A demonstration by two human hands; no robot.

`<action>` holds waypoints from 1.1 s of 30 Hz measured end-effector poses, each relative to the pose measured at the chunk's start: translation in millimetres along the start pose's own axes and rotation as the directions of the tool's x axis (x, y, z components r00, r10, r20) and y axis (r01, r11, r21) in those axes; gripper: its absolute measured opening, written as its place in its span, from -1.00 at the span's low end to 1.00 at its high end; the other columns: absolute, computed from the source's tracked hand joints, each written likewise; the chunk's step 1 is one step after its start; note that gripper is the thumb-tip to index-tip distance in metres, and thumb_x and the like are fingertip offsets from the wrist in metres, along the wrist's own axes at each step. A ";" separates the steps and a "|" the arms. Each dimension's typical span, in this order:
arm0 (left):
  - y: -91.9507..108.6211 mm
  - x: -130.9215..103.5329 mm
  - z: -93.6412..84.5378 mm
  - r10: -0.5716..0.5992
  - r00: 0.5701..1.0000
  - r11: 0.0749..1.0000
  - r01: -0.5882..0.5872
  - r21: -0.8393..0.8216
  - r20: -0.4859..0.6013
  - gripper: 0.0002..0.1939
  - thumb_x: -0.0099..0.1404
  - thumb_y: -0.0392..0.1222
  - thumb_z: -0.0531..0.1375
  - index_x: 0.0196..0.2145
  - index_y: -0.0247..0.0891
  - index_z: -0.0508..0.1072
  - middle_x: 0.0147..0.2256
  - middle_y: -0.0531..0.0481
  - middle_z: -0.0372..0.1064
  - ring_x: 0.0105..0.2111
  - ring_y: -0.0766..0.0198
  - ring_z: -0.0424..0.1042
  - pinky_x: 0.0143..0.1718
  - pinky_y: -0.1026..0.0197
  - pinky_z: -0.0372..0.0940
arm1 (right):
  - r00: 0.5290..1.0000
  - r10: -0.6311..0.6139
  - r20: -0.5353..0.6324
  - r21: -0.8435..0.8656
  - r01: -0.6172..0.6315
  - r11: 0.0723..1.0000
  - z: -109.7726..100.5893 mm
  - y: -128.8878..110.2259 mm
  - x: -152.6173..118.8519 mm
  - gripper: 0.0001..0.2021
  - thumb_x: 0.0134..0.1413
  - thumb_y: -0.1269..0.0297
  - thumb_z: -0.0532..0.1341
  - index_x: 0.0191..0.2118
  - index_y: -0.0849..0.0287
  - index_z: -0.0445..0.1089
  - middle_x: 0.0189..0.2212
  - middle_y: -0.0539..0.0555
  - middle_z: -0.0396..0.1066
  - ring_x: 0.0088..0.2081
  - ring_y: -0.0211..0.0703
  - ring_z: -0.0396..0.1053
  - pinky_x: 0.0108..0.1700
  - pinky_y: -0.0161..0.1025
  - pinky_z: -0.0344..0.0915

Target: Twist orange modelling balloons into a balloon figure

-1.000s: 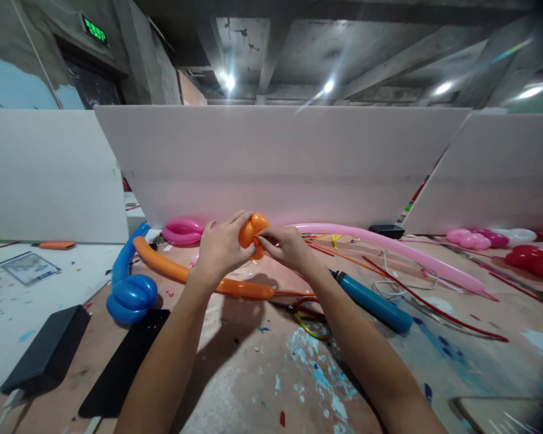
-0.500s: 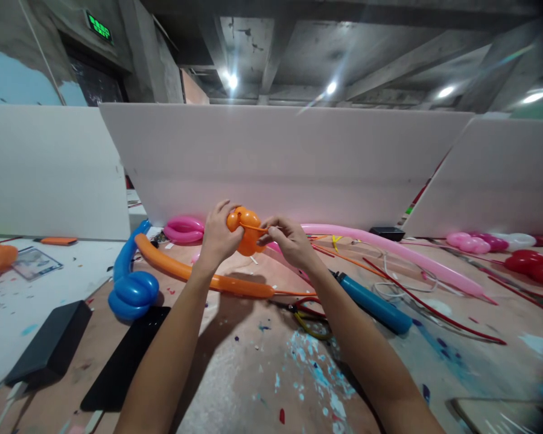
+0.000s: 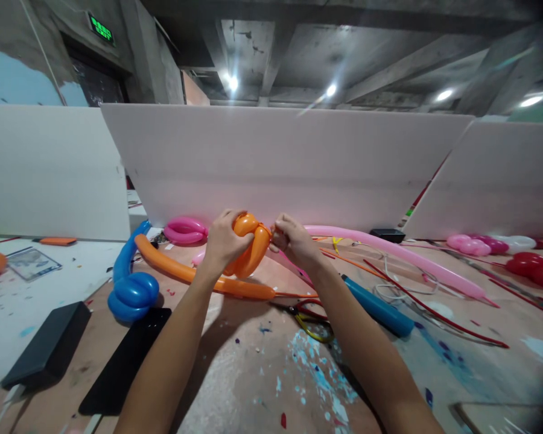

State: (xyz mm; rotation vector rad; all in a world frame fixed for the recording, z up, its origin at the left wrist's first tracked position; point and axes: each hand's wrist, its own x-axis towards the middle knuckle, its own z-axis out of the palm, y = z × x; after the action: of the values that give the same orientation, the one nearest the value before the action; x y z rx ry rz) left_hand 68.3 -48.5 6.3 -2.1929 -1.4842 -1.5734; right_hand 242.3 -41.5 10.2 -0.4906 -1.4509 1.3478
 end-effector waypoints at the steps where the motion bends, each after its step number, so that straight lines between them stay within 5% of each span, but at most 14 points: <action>1: 1.8 -1.0 0.6 0.017 1.000 0.999 -0.016 0.034 -0.021 -0.57 0.05 -0.27 0.19 -0.07 -0.23 0.45 -0.10 -0.09 0.41 -0.10 0.11 0.40 0.01 0.11 0.28 | 1.000 0.003 0.014 -0.047 -0.003 0.999 4.1 1.5 -1.6 -0.73 0.04 0.13 0.15 -0.48 0.08 0.01 -0.69 -0.20 -0.09 -0.67 -0.37 -0.11 -0.58 -0.37 0.07; 9: -0.6 -1.8 2.6 -0.002 0.984 0.997 0.015 0.075 -0.178 -0.56 0.04 -0.37 0.14 -0.07 -0.20 0.41 -0.09 -0.08 0.40 -0.06 0.07 0.37 0.01 0.07 0.27 | 0.989 -0.148 0.018 -0.415 0.142 0.899 35.1 11.4 -14.2 -0.76 0.14 0.13 0.09 -0.46 0.13 0.13 -0.56 -0.11 0.16 -0.54 -0.34 0.19 -0.48 -0.33 0.16; 12: -2.9 0.2 4.4 -0.037 0.974 0.999 0.041 0.012 -0.222 -0.52 -0.01 -0.39 0.14 -0.08 -0.19 0.42 -0.07 -0.07 0.38 -0.03 0.11 0.36 0.05 0.09 0.26 | 0.965 -0.264 0.013 -0.598 0.219 0.771 41.3 16.7 -17.7 -0.77 0.14 0.22 0.07 -0.50 0.13 0.08 -0.59 -0.10 0.10 -0.54 -0.33 0.12 -0.47 -0.33 0.07; 15: -3.1 1.3 3.4 -0.022 0.989 1.000 0.022 -0.003 -0.146 -0.52 -0.01 -0.37 0.16 -0.07 -0.19 0.42 -0.04 -0.08 0.37 -0.02 0.11 0.36 0.07 0.09 0.25 | 0.940 -0.340 0.022 -0.740 0.244 0.627 41.1 20.6 -18.2 -0.76 0.12 0.27 0.09 -0.51 0.13 0.05 -0.63 -0.12 0.05 -0.57 -0.34 0.05 -0.48 -0.31 0.00; 17: -4.0 1.8 0.2 0.034 0.999 0.999 -0.033 0.031 -0.034 -0.51 0.01 -0.33 0.18 -0.04 -0.19 0.42 0.00 -0.09 0.37 0.00 0.09 0.36 0.08 0.08 0.24 | 0.942 -0.335 -0.012 -0.720 0.224 0.657 36.2 21.7 -15.0 -0.76 0.12 0.24 0.10 -0.51 0.14 0.08 -0.63 -0.11 0.06 -0.57 -0.35 0.07 -0.48 -0.32 0.04; 21: -12.8 2.7 -4.1 0.137 0.981 0.985 -0.150 0.091 0.137 -0.54 0.12 -0.27 0.17 0.02 -0.20 0.40 0.06 -0.11 0.35 0.05 0.08 0.33 0.11 0.07 0.20 | 0.985 -0.134 -0.106 -0.364 0.087 0.927 23.2 20.1 -4.2 -0.72 0.05 0.09 0.16 -0.49 0.14 0.13 -0.56 -0.11 0.11 -0.50 -0.33 0.17 -0.42 -0.31 0.30; 25: -22.6 1.4 5.6 0.134 0.969 0.977 -0.165 0.138 0.208 -0.55 0.11 -0.25 0.18 0.00 -0.20 0.38 0.01 -0.11 0.40 0.01 0.05 0.35 0.07 0.03 0.22 | 0.994 0.012 -0.110 -0.130 -0.026 0.991 17.2 20.0 4.1 -0.65 -0.12 0.04 0.27 -0.51 0.14 0.13 -0.57 -0.13 0.08 -0.49 -0.35 0.15 -0.35 -0.27 0.40; 29: -19.6 -2.8 18.8 0.020 0.998 0.980 -0.032 0.199 0.060 -0.63 0.10 -0.16 0.20 -0.10 -0.22 0.40 -0.13 -0.14 0.45 -0.12 0.03 0.42 -0.08 0.06 0.28 | 0.990 -0.005 -0.138 -0.192 -0.022 0.981 18.2 27.6 7.0 -0.64 -0.12 0.02 0.26 -0.54 0.15 0.11 -0.58 -0.12 0.09 -0.49 -0.36 0.14 -0.36 -0.31 0.33; 33: -14.1 -5.1 22.8 -0.072 0.997 0.989 0.077 0.129 -0.041 -0.79 0.11 -0.13 0.19 -0.27 -0.22 0.43 -0.28 -0.10 0.47 -0.25 0.10 0.44 -0.21 0.12 0.30 | 0.971 -0.215 -0.108 -0.541 0.125 0.832 24.3 36.2 1.5 -0.72 0.07 0.14 0.12 -0.55 0.14 0.09 -0.61 -0.11 0.06 -0.54 -0.33 0.06 -0.47 -0.34 0.10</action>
State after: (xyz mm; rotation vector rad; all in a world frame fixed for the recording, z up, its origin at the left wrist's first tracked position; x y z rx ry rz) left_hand 74.1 -32.1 -14.7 -2.0504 -1.6264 -1.4821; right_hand 208.4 -41.4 -17.3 -0.7888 -1.6825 0.7262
